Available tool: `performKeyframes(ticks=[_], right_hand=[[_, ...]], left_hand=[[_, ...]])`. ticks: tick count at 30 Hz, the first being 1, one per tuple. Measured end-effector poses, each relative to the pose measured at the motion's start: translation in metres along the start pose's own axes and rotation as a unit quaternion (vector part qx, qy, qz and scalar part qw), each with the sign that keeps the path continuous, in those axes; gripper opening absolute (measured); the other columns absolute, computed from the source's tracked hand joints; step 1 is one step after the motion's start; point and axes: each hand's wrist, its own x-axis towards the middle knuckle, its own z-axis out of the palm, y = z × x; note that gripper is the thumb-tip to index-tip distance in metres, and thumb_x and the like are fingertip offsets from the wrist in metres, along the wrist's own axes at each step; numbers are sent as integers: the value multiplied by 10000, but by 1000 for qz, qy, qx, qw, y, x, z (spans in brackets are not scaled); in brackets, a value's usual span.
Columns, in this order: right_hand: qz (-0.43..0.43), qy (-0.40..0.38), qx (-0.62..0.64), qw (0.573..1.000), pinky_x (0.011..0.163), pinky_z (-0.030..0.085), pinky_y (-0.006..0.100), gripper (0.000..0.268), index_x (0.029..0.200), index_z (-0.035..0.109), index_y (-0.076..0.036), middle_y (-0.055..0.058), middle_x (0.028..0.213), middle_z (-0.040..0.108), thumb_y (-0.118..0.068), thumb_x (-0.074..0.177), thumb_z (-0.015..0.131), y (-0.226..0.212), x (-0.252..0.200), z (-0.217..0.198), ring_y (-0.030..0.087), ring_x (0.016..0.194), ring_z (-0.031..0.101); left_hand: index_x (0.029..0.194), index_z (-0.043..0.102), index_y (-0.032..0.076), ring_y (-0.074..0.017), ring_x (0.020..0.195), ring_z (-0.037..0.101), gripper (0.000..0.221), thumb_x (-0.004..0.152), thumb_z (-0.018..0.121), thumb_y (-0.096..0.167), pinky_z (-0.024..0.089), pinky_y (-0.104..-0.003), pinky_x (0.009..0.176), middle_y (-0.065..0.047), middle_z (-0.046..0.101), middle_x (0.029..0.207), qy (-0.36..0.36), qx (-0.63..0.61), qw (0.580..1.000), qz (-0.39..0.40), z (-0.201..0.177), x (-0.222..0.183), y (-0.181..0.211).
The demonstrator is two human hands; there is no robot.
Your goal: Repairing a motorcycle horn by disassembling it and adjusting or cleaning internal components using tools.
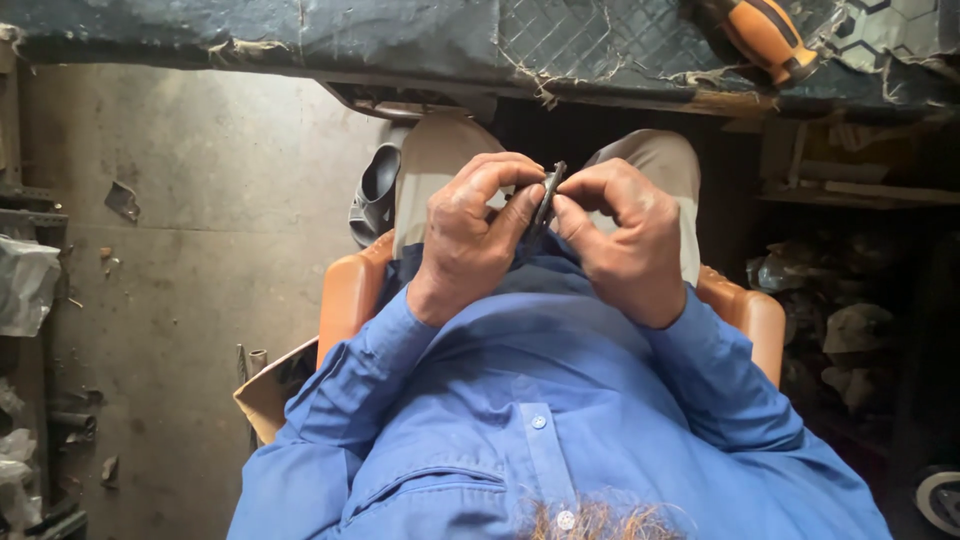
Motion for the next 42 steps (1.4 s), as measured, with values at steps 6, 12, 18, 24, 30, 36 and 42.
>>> performKeyframes(ticks=[6, 12, 18, 24, 30, 36, 42], right_hand=[[-18, -23, -32, 999, 825, 583, 304, 104, 1054, 688, -3, 100, 969, 705, -21, 956, 715, -5, 4, -2, 195, 901, 736], [12, -41, -5, 999, 802, 583, 274, 95, 1049, 697, 17, 93, 960, 715, -8, 959, 717, 1, 4, 1, 147, 886, 719], [148, -88, 167, 971, 746, 592, 246, 104, 1047, 696, 33, 77, 940, 745, -12, 956, 716, 22, 9, -1, 107, 822, 715], [32, -5, 56, 998, 794, 579, 259, 61, 1054, 694, 20, 77, 953, 739, -16, 1011, 718, -1, 24, -2, 126, 865, 711], [-185, 34, -172, 967, 778, 546, 362, 83, 1029, 742, 0, 161, 985, 728, -79, 1001, 742, -10, 127, 8, 296, 893, 728], [-198, 25, -164, 966, 785, 553, 332, 120, 1067, 769, -5, 138, 971, 761, -91, 982, 762, 9, 176, 26, 239, 843, 740], [-22, -232, 56, 971, 784, 537, 231, 186, 1125, 757, -9, 6, 986, 725, -25, 957, 681, -16, 133, 2, 75, 911, 662]], left_hand=[[1081, 710, 33, -194, 947, 738, 104, 980, 726, 55, 596, -282, 691, -98, 725, 1110, 15, 7, 1000, 12, -1, -2, -3], [1076, 710, 25, -192, 913, 734, 100, 980, 718, 52, 588, -283, 683, -100, 726, 1101, 22, 0, 1000, 1, -2, -4, -4], [1091, 711, 21, -214, 941, 745, 117, 983, 722, 65, 587, -313, 805, -108, 732, 1074, 45, -1, 999, 3, -4, -5, -10], [1091, 719, 1, -181, 938, 746, 124, 991, 708, 72, 592, -301, 833, -94, 739, 1041, 60, -42, 997, -11, -17, 4, -14], [1103, 724, 7, -74, 748, 694, 183, 1001, 672, 149, 594, -257, 628, -17, 746, 902, 10, -309, 933, -185, -45, 50, -13], [1046, 724, -14, -121, 664, 730, 174, 974, 681, 138, 634, -313, 559, -62, 754, 861, 60, -402, 882, -240, -65, 86, -30], [1065, 741, -3, -102, 635, 698, 195, 965, 680, 153, 580, -278, 527, -45, 745, 848, -57, -411, 865, -282, -64, 80, -46]])
